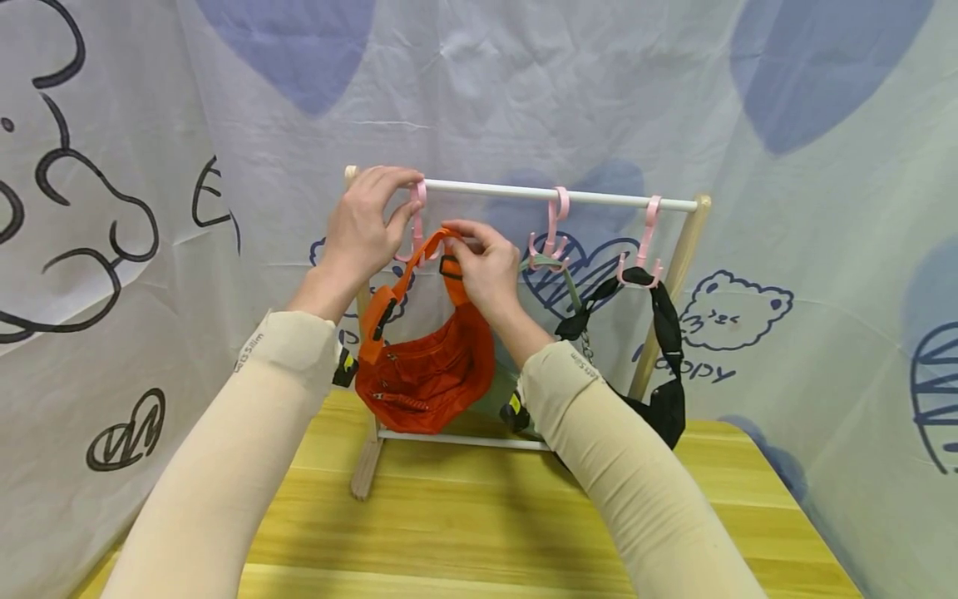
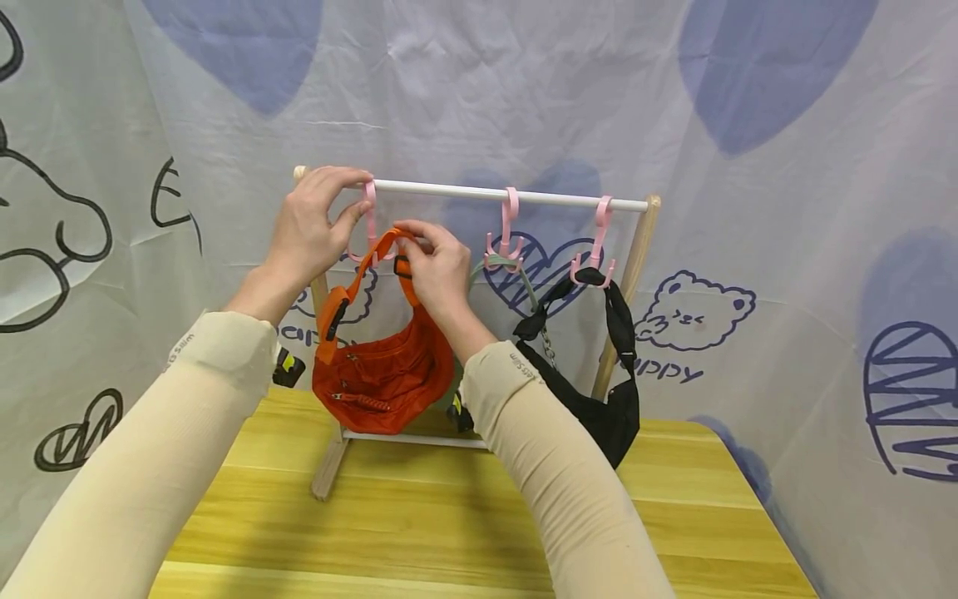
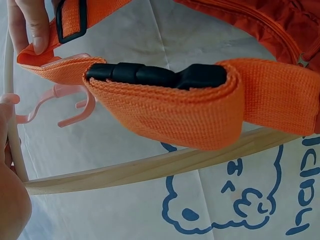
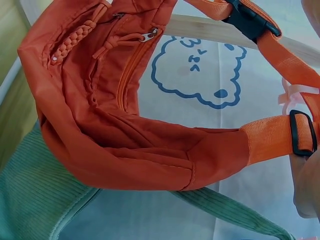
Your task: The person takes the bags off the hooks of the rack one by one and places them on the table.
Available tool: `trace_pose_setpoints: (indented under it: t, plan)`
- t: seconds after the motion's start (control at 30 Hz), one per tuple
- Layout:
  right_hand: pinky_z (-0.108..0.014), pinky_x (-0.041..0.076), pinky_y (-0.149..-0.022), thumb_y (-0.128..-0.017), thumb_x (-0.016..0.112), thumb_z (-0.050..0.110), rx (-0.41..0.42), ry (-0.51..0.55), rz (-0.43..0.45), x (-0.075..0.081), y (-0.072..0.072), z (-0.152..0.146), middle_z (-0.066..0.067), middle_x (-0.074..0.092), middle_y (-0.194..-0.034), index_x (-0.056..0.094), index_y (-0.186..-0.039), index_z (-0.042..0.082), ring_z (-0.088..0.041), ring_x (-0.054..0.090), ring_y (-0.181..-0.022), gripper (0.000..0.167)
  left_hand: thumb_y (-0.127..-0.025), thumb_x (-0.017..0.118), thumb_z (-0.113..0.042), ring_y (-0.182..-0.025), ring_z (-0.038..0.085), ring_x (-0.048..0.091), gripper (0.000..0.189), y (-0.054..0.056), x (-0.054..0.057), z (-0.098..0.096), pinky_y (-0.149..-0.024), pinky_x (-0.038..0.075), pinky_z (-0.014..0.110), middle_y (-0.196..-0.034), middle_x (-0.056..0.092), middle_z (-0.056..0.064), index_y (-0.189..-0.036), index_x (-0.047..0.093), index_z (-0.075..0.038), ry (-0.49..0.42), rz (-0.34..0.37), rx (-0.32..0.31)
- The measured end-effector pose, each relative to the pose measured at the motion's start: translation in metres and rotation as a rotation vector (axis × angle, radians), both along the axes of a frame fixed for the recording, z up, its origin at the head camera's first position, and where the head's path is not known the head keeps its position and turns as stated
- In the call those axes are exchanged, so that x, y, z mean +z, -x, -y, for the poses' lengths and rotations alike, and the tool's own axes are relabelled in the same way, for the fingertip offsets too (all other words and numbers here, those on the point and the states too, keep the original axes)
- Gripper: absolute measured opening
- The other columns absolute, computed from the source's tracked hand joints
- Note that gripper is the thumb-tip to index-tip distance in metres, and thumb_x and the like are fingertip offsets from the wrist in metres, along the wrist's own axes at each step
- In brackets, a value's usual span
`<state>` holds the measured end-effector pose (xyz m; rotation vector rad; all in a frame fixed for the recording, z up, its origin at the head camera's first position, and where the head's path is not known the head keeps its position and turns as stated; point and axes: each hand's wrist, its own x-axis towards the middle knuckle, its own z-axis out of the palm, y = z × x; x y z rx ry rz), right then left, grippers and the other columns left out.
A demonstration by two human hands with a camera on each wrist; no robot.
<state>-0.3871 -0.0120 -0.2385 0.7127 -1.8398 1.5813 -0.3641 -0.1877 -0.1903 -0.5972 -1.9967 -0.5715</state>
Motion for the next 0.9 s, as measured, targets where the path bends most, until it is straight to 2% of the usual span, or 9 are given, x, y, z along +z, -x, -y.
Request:
trace_pose_setpoints:
  t: [0.13,0.37,0.9]
  plan:
    - [-0.025,0.062,-0.077,-0.096,0.075,0.006,0.019,0.015,-0.008,0.0009,-0.0005,0.0005,-0.013,0.077,-0.109,0.08,-0.113,0.004,-0.024,0.076,-0.094,0.018,-0.103,0.066,-0.018,-0.132,0.027,0.057,0.029,0.0011,0.0002,-0.0002,-0.114,0.045,0.043,-0.133,0.068,0.008,-0.131,0.069,-0.009,-0.001,-0.002,-0.01]
    - [-0.024,0.061,-0.081,-0.098,0.074,0.008,0.008,-0.021,-0.024,0.0031,-0.0026,0.0001,-0.01,0.077,-0.112,0.08,-0.115,0.006,-0.021,0.076,-0.095,0.019,-0.104,0.066,-0.018,-0.133,0.027,0.056,0.029,0.0031,0.0016,0.0003,-0.116,0.042,0.041,-0.134,0.068,0.009,-0.132,0.068,-0.009,0.002,0.0,-0.011]
    - [-0.024,0.062,-0.08,-0.098,0.074,0.009,0.008,-0.021,-0.022,0.0026,-0.0049,0.0031,-0.008,0.077,-0.111,0.08,-0.114,0.007,-0.019,0.076,-0.095,0.018,-0.103,0.067,-0.019,-0.132,0.028,0.057,0.03,0.0032,-0.0004,0.0005,-0.116,0.042,0.04,-0.132,0.069,0.009,-0.131,0.069,-0.009,-0.014,0.004,-0.018]
